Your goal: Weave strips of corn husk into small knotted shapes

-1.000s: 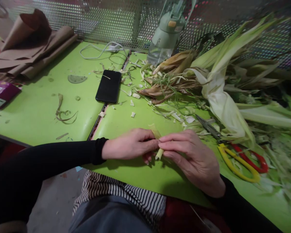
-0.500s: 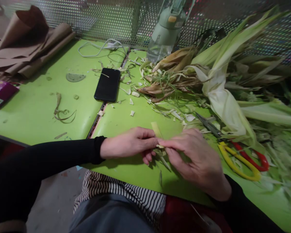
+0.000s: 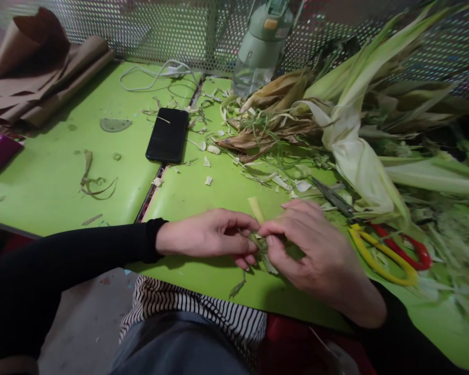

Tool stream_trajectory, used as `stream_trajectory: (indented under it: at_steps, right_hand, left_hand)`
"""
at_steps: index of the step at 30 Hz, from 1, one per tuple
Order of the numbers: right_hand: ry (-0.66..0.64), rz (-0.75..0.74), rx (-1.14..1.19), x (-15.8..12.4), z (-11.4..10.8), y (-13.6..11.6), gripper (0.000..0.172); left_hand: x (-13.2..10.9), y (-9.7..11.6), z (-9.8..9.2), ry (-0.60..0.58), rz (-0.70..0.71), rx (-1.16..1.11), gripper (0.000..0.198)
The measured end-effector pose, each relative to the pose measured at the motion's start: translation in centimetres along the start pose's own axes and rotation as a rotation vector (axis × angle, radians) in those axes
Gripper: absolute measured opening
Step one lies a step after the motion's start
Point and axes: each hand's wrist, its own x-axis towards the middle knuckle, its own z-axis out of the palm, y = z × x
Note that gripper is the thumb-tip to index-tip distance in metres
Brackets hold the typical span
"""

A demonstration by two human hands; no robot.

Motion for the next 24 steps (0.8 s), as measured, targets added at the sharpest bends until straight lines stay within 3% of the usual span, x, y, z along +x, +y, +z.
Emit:
stream_trajectory:
  at_steps: [11,18,24]
  right_hand:
    - [-0.147,-0.035,0.221,-0.2,-0.5,0.8,0.017]
    - [-0.109,0.069,0.261,-0.5,-0.5,1.0,0.013]
    - [-0.157,0.148,0.249,-0.4,-0.9,1.3,0.001]
  left_hand:
    - [0.0,-0.4,0.2,-0.025,-0.019,0.142,0.007]
    - [-0.2,-0.1,0.0,-0.012,0.023,0.24,0.014]
    - [-0.2,0.6,-0.3,0.007,0.033,0.32,0.019]
